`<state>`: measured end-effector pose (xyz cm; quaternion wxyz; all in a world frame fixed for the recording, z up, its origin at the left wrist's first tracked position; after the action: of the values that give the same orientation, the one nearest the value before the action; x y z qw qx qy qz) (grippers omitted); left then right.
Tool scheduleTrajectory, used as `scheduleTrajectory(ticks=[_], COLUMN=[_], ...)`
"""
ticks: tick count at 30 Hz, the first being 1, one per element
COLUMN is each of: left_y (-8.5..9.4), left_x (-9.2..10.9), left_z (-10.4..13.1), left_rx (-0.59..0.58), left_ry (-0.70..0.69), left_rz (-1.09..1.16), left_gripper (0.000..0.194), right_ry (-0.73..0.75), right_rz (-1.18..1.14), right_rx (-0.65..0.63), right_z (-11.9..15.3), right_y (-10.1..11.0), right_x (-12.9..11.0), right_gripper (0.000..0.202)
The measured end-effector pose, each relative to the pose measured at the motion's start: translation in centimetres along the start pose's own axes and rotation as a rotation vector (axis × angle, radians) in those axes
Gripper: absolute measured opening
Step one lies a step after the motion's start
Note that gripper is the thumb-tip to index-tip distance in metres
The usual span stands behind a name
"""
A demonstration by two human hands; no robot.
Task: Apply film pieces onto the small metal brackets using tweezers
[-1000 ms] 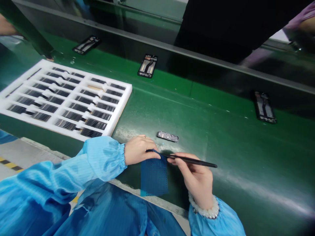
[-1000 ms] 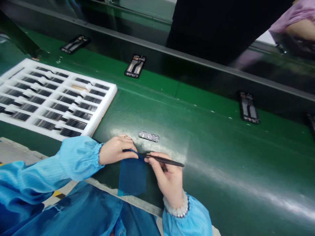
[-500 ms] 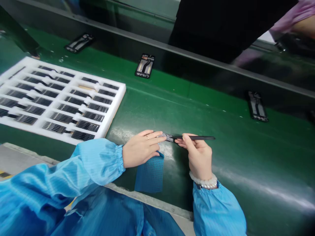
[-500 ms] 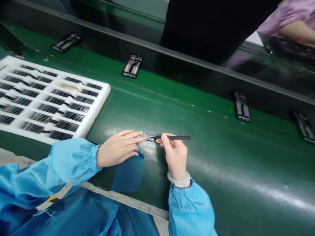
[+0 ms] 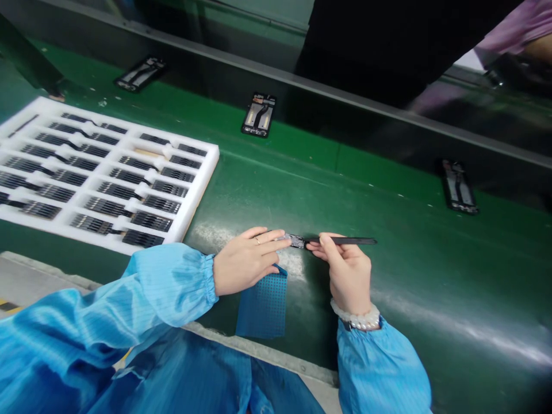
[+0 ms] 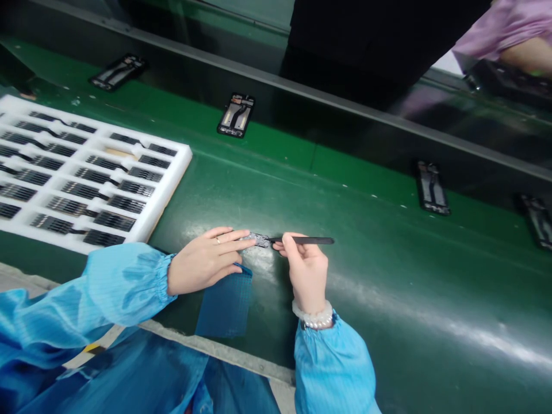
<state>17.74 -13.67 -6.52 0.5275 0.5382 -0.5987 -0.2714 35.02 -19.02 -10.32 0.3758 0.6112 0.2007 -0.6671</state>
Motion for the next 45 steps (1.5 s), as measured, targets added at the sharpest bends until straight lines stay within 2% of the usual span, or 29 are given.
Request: scheduleTrajectory(ticks=[11,18,23,25,30,35,39,41,45], left_y=[0.1,0.0,0.2,0.2,-0.1,-0.3,0.1,0.4,0.5], left_x=[0.1,0.0,0.1,0.0,-0.2,-0.3,-0.5,-0.9,-2.1], left_z=[-0.1,-0.1,-0.1,-0.1,0.1,0.3,0.2,0.2,0.0], left_rx=[-0.018,-0.012,-0.002,-0.002,0.0,-0.008,0.016,0.041,0.072], left_ry=[0.011,0.012,0.007,0.009,0.002,-0.002,0.021,0.065,0.153], left_rz=[0.018,0.022,0.022,0.026,0.036,0.047,0.066,0.083,0.126], left_gripper=[0.014,0.014,0.014,0.014,0.015,0.016,0.02,0.022,0.021], right_ry=[0.079,0.293,0.561,0.635,0.592,0.596,0.564,0.636,0.846], right_rz=[0.054,0.217,0.452,0.475,0.426,0.503,0.337,0.39,0.653], right_rx=[0.006,-0.005,0.016,0.02,0.066,0.009,0.079,0.014,-0.311], right_z=[0.3,1.5,2.7,3.1,2.9,3.0,2.6,2.3,1.9], right_y=[0.0,-0.1,-0.2,0.0,0.9,0.4,1.3,0.8,-2.5], right_x=[-0.2,-1.0,-1.9,-2.1,-1.8,-2.1,-2.8,-3.6,-4.5], right_gripper=[0.028,0.022,0.015,0.014,0.016,0.014,0.021,0.025,0.022])
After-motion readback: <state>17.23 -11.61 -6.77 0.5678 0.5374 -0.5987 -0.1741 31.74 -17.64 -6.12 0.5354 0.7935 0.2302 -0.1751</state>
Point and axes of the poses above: each hand's wrist, its own z-axis away from the middle knuckle, its own y-axis out of the back of the hand, x = y × z, the point moved 6 cm from there along -z, towards the middle knuckle, and after that the axes turned 6 degrees about z, right-handed, at the moved point
